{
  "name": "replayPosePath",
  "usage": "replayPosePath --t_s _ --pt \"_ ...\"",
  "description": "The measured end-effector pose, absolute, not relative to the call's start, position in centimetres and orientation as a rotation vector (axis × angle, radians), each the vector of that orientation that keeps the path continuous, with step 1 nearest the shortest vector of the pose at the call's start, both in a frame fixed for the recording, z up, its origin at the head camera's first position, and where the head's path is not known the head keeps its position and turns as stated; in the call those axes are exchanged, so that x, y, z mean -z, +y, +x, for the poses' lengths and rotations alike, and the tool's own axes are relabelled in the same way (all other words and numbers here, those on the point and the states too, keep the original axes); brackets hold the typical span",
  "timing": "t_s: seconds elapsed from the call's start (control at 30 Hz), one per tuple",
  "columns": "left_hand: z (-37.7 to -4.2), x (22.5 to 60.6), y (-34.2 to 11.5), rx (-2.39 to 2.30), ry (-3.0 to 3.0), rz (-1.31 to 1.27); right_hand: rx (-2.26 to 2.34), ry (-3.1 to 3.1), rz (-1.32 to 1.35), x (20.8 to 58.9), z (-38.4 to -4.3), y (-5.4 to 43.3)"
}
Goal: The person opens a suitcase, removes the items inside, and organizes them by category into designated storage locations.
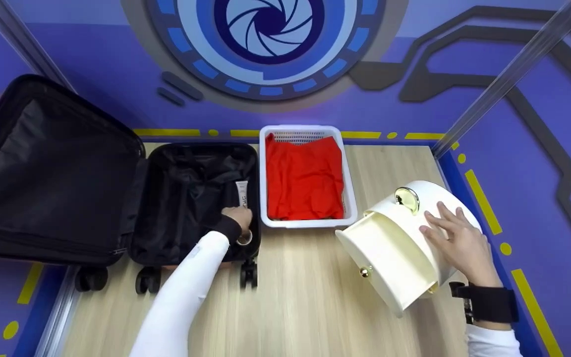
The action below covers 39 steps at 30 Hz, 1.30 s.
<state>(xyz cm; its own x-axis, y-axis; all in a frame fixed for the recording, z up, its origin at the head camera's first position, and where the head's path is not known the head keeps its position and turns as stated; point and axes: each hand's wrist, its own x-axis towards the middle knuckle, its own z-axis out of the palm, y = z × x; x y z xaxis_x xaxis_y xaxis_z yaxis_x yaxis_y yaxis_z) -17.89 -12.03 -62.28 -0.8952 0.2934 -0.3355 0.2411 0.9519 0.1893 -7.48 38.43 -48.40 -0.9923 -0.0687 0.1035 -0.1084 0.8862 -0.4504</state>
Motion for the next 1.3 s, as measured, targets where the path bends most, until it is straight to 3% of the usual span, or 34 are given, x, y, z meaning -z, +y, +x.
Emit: replayPosePath --t_s 0.33,0.5,0.67,0.73,0.87,1.07,1.3 --pt "-18.4 62.4 -12.5 -0.277 2.665 0.388 -0.711 -2.977 0.141 48.4 -7.6 38.5" --pt "-21.1 65.6 -14.6 -0.495 2.643 0.39 -0.716 -2.988 0.131 48.4 -7.5 38.6" --pt "-20.2 60.3 -14.2 -0.795 2.691 0.347 -0.716 -2.995 0.13 48.2 -7.5 38.5" --pt "-18.9 55.8 -13.0 -0.911 2.687 0.278 -0.712 -2.997 0.131 48.2 -7.5 38.5" --pt "-18.0 52.6 -10.8 -1.098 2.75 0.31 -0.705 -2.974 0.142 48.3 -7.5 38.4" --pt "-16.5 50.4 -4.6 -1.287 2.741 0.629 -0.7 -2.957 0.14 48.3 -7.3 38.5" --pt "-13.0 50.4 3.5 -1.399 2.643 0.889 -0.689 -2.97 0.144 48.4 -7.4 38.5"
